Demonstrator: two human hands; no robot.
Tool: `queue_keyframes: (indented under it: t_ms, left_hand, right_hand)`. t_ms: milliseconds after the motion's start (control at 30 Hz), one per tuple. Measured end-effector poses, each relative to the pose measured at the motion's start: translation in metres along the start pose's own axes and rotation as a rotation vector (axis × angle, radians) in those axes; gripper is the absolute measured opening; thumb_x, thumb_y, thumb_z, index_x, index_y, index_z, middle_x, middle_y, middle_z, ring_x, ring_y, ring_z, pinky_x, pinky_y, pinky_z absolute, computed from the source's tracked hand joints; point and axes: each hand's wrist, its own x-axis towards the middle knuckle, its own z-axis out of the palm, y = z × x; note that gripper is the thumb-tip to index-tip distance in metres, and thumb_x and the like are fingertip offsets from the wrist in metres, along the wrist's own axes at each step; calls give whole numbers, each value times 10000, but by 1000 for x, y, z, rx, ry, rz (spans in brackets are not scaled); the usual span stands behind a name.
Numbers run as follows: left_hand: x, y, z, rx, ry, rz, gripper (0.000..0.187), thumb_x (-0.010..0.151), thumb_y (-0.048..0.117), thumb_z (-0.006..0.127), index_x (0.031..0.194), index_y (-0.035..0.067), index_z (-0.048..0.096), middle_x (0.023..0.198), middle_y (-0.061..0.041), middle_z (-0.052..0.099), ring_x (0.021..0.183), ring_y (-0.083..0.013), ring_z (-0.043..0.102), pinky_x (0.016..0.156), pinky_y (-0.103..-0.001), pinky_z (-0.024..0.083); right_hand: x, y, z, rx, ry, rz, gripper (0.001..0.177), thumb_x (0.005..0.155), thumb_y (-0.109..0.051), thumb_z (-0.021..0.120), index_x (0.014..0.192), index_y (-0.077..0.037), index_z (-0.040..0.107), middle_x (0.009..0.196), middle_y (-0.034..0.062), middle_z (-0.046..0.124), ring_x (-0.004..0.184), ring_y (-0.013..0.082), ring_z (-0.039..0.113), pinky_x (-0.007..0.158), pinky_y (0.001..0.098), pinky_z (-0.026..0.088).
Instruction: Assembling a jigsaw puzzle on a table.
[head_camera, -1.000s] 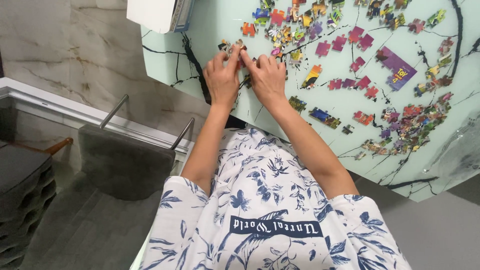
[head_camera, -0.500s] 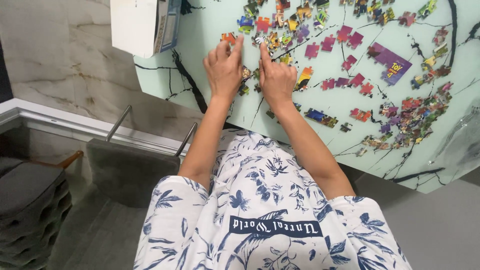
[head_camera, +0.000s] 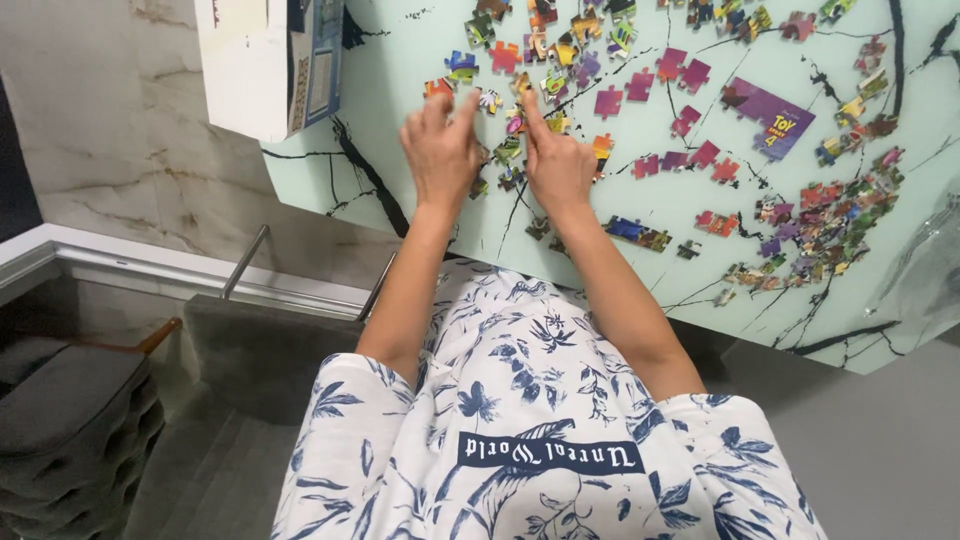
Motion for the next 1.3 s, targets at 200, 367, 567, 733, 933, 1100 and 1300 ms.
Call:
queue_keyframes:
  t_ms: [200,367,567,733,933,1100,1300]
  left_hand:
    - [-11,23,11,13,-9,292,470,911,66,664,1314,306,695,1250,-17,581,1043,-218,499,862,-418,376]
    - [-5,25,2,22,-14,209,459,897,40,662,1262,315,712,1219,10,572,1059,-211,499,919,-413,390]
    - [13,39,1,-41,-21,192,444,902,41,670,1268,287,722,1179,17,557,1041,-213,494,903,-419,376]
    - [25,50,10,-64,-37,194,456,885,29,648,1270,264,717,1212,9,562,1069,-213,506,902,-409,377]
    - [44,62,27,-29,-112,209,583,915,46,620,1456,262,627,1217,-15,532,1079,-243,498,900,-415,390]
    - [44,67,31,37,-117,202,613,897,39,606,1449,304,596,1208,-18,532,1045,-239,498,859,-411,387]
    - [35,58,28,48,-66,145,617,922,35,610,1479,298,581,1170,-6,534,1021,-237,489,866,-418,390]
  right_hand:
    - [-12,15,-3,35,143,77,429,1055,-224,681,1473,-268,595,636,80,637,513,249,606,566,394,495]
    - [-4,18,-12,-10,154,58,401,1018,-273,677,1412,-204,650,591,60,635,485,257,600,625,403,533]
    - [-3,16,-15,42,75,96,375,1037,-307,663,1407,-254,653,593,78,640,498,271,631,588,411,531]
    - [11,33,-16,-15,140,193,439,1029,-276,671,1452,-166,632,569,104,626,464,294,617,475,422,489]
    - [9,34,-20,13,58,197,370,991,-256,695,1358,-211,706,539,115,607,447,315,598,489,447,491]
    - [13,38,-19,38,150,185,362,1001,-237,694,1362,-209,700,585,102,628,517,307,627,548,449,511]
    - [35,37,-20,70,77,127,521,958,-176,699,1465,-265,617,670,88,676,570,293,652,577,441,516]
